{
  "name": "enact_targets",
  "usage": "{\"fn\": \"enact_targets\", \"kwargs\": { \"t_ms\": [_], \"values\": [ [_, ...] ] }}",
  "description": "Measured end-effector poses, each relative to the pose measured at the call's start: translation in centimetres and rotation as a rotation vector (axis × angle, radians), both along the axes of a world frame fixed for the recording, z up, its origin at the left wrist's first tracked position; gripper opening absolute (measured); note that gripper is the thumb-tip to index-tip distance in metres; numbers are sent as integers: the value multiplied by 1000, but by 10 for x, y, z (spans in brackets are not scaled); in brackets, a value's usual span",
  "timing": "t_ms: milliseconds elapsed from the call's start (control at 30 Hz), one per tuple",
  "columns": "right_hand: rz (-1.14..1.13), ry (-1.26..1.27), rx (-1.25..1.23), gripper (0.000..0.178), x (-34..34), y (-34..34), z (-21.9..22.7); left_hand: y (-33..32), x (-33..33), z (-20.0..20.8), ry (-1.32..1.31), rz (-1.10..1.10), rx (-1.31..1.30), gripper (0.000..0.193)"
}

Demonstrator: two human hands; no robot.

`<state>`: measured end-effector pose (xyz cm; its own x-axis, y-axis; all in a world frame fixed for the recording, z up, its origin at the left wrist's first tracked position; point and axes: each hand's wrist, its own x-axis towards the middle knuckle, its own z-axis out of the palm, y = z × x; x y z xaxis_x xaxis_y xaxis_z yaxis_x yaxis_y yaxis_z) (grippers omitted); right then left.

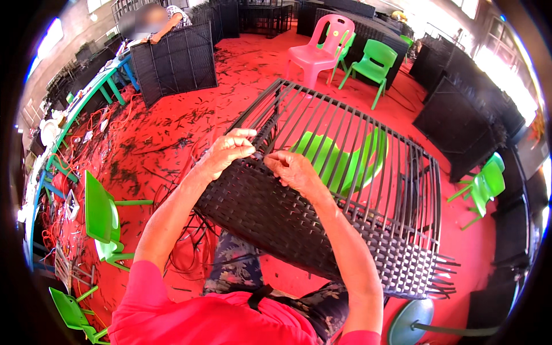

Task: The person weaves plastic rattan strips through a metal furniture frame by hand, repeatedly turning the frame over and tucking the strip ends into the weave.

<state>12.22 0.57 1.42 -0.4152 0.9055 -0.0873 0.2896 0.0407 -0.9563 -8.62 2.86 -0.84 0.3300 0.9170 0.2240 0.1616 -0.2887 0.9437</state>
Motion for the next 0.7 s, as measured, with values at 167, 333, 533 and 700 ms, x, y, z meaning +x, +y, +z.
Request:
{"fn": "enact_targets", "kwargs": {
  "t_ms": [167,333,533,700],
  "values": [
    [-119,31,38,21,9,13,-20,3,4,-1,740,99,353,22],
    [-96,-170,168,25,-5,13,-20,23,9,-16,849,-13,362,19],
    [-175,-132,166,22,-5,11,-17,14,-5,10,383,15,133,15],
    [-17,8,130,22,-27,17,-1,-3,-30,24,111,79,71,17]
  ]
}}
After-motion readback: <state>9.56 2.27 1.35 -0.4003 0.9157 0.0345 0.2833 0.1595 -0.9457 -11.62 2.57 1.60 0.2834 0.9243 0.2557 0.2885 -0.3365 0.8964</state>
